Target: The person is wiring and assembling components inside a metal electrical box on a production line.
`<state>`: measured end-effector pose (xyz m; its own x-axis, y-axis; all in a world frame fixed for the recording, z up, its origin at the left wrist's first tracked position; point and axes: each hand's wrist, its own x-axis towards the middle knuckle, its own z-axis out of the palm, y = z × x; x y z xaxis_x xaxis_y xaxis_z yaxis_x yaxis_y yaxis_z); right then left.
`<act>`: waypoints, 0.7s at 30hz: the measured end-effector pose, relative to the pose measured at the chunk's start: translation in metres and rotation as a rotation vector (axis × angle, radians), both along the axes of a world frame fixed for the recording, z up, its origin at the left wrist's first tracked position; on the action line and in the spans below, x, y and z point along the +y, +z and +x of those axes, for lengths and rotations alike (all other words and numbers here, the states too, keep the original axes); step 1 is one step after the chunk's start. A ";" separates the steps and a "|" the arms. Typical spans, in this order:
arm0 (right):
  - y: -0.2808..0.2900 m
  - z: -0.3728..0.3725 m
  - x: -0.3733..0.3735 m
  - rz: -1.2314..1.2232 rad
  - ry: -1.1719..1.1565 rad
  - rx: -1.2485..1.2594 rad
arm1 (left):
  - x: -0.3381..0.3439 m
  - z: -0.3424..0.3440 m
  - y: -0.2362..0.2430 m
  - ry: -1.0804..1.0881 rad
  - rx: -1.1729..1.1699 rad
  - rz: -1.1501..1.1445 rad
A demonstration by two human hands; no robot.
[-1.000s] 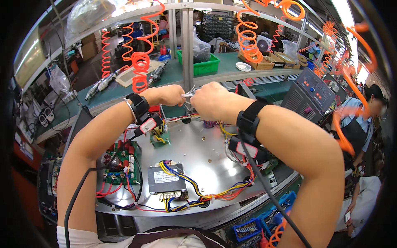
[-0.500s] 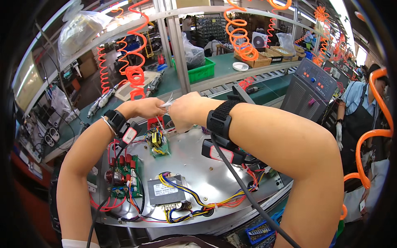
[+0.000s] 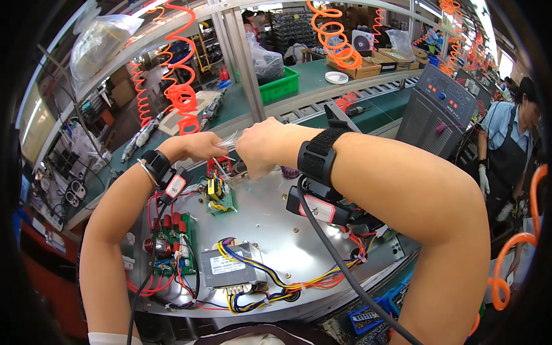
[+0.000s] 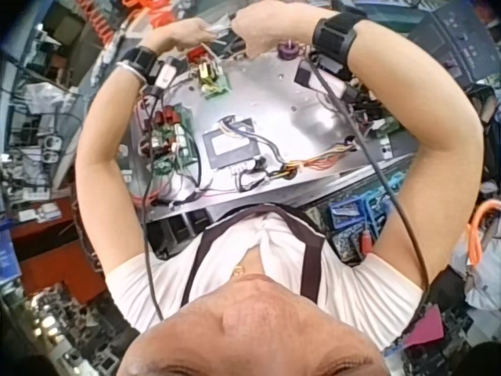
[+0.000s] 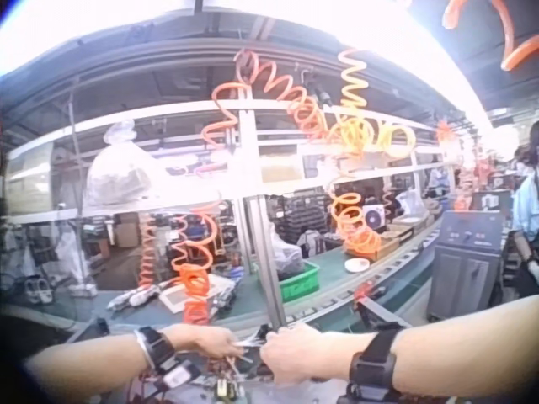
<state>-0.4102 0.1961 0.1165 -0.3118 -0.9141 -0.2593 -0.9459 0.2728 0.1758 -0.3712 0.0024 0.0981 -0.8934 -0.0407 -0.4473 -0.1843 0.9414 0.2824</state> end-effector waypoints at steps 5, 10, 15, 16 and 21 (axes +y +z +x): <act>0.000 0.005 0.000 -0.021 0.009 -0.005 | -0.001 0.000 0.001 0.012 0.020 -0.010; -0.004 0.004 0.002 -0.057 0.023 -0.024 | -0.002 -0.003 0.000 0.025 -0.005 0.005; -0.002 0.010 0.008 -0.117 0.060 -0.003 | 0.001 -0.006 0.001 0.008 0.042 0.024; -0.002 0.011 0.006 -0.159 0.089 0.034 | 0.000 -0.004 0.002 0.018 0.054 0.031; 0.008 0.014 0.003 -0.269 0.081 0.160 | -0.003 0.005 0.019 0.169 0.265 0.062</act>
<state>-0.3958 0.1988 0.1241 -0.2525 -0.9667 0.0414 -0.9326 0.2546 0.2560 -0.3661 -0.0007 0.1174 -0.9621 -0.1786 -0.2061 -0.2490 0.8833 0.3972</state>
